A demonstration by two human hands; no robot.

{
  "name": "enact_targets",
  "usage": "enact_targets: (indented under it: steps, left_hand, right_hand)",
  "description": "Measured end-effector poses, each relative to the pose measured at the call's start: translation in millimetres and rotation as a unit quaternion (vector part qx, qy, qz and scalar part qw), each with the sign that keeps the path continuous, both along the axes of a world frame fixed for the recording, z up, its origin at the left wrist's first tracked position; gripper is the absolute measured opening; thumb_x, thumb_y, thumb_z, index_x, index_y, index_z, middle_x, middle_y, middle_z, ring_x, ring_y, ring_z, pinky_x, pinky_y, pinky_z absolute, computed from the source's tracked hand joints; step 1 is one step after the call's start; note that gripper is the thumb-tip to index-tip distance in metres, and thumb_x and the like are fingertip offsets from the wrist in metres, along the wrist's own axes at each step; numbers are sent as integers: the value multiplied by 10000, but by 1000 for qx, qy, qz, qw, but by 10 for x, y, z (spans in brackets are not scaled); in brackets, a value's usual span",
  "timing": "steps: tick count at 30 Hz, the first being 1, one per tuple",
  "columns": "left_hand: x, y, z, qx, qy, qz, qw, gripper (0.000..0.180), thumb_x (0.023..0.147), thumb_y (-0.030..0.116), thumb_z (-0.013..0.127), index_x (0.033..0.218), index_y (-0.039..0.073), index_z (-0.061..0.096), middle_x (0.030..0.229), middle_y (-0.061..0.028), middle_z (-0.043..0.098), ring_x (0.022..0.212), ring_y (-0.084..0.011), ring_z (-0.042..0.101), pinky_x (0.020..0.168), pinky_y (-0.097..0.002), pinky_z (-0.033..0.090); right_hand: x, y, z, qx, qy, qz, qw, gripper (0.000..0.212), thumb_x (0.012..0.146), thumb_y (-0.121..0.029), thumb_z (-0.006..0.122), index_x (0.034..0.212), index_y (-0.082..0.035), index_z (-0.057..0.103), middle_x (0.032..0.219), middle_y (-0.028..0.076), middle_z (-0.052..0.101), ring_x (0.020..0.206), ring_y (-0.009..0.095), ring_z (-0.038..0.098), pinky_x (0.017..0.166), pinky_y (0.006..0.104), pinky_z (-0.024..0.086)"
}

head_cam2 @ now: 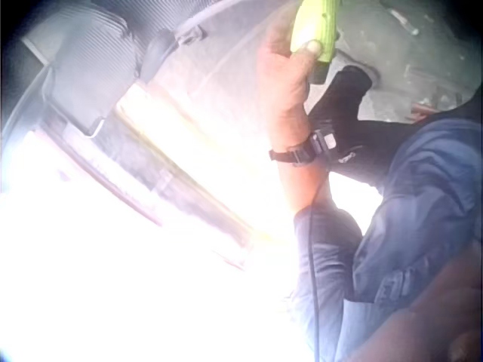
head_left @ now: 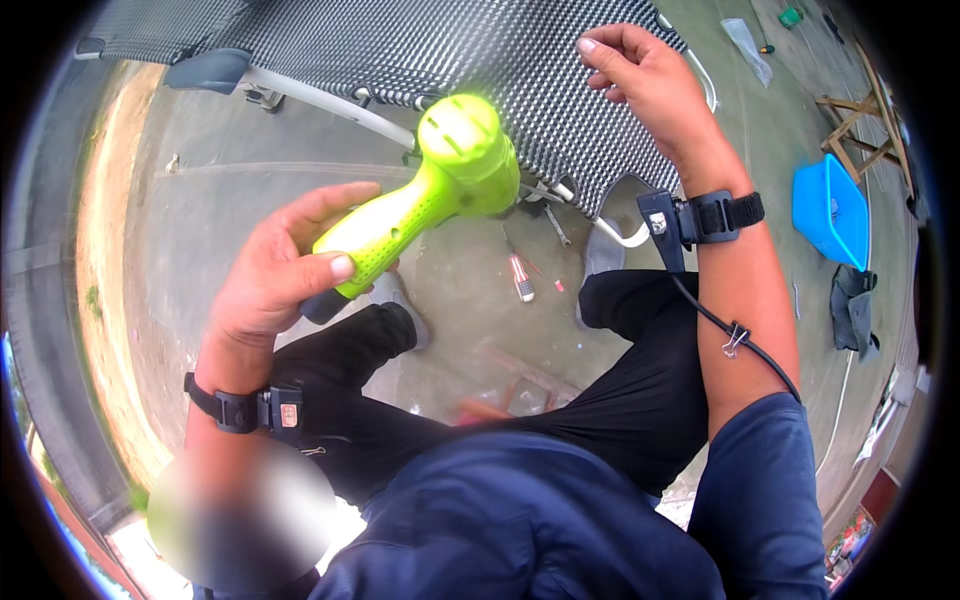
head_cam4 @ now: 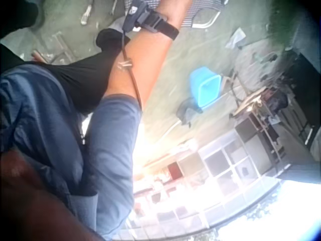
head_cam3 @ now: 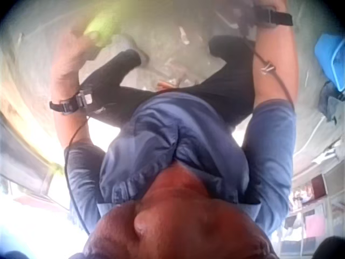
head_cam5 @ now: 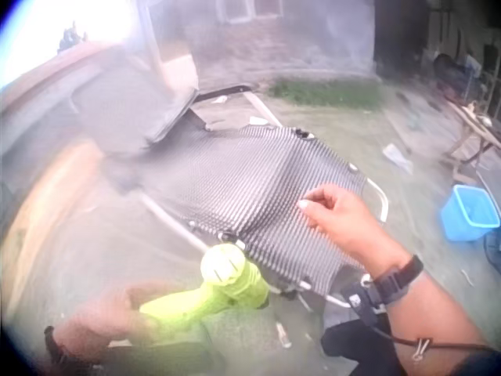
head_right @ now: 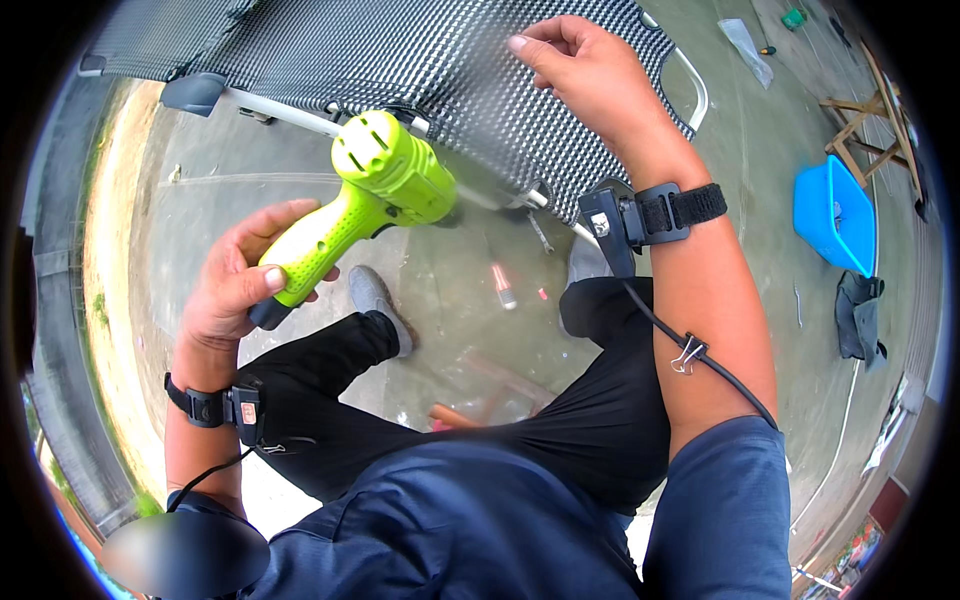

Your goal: The person uses a screwdriver and a power drill to secure a fabric seat to a metal frame, then stands up to lift and carry the chair across the yard.

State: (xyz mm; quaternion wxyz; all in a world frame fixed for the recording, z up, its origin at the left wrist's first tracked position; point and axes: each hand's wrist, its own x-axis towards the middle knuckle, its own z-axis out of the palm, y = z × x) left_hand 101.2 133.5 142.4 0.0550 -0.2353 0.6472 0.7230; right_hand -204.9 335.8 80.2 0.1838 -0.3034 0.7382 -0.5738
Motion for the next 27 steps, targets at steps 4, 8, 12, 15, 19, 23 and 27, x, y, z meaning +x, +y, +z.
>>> enact_targets:
  steps: [4, 8, 12, 15, 19, 23, 27]
  left_hand:
    - [174, -27, 409, -32, 172, 83, 981, 1001, 712, 459, 858, 1429, -77, 412, 1245, -291, 598, 1039, -325, 680, 749, -352, 611]
    - [257, 214, 619, -47, 248, 152, 956, 1003, 707, 379, 847, 1423, -113, 348, 1303, -288, 542, 1110, -338, 652, 907, -408, 575]
    - [216, 419, 538, 105, 226, 101, 963, 700, 741, 248, 776, 1288, -56, 464, 1070, -166, 620, 981, -284, 674, 867, -399, 570]
    - [238, 561, 305, 140, 164, 199, 956, 461, 839, 183, 690, 1217, -8, 508, 982, -109, 634, 859, -222, 650, 734, -348, 545]
    - [374, 596, 127, -14, 168, 274, 947, 491, 834, 176, 700, 1239, -18, 503, 994, -121, 620, 880, -236, 651, 792, -373, 545]
    - [417, 646, 86, 10, 214, 312, 926, 531, 873, 127, 667, 1333, -36, 461, 911, -95, 609, 853, -226, 636, 822, -377, 527]
    - [425, 844, -8, 61, 173, 366, 912, 524, 891, 123, 659, 1352, -36, 468, 818, -77, 590, 770, -201, 615, 784, -376, 522]
  right_hand:
    - [22, -67, 82, -14, -54, -50, 997, 434, 953, -420, 654, 1190, -57, 642, 1042, 18, 666, 863, 90, 623, 732, 244, 483]
    - [189, -152, 243, -74, -167, 50, 982, 473, 990, -473, 581, 1209, -56, 622, 1081, 58, 662, 911, 139, 668, 737, 260, 521]
    - [263, -205, 362, -99, -235, 88, 963, 558, 1037, -515, 444, 1228, -14, 596, 1052, 105, 669, 884, 176, 685, 750, 295, 540]
    - [304, -188, 413, -74, -241, 54, 966, 632, 1042, -540, 386, 1240, 27, 583, 1100, 155, 656, 893, 209, 675, 761, 312, 537]
    - [319, -210, 362, -59, -243, 39, 967, 640, 1042, -538, 382, 1238, 37, 581, 1080, 156, 660, 867, 198, 674, 747, 311, 543]
    - [348, -235, 327, -29, -213, 71, 974, 503, 1006, -450, 545, 1215, 3, 612, 1071, 118, 666, 883, 181, 666, 744, 286, 524]
    - [458, -349, 408, 19, -167, 125, 978, 408, 981, -297, 606, 1266, -5, 620, 1137, 97, 671, 961, 164, 646, 785, 293, 516]
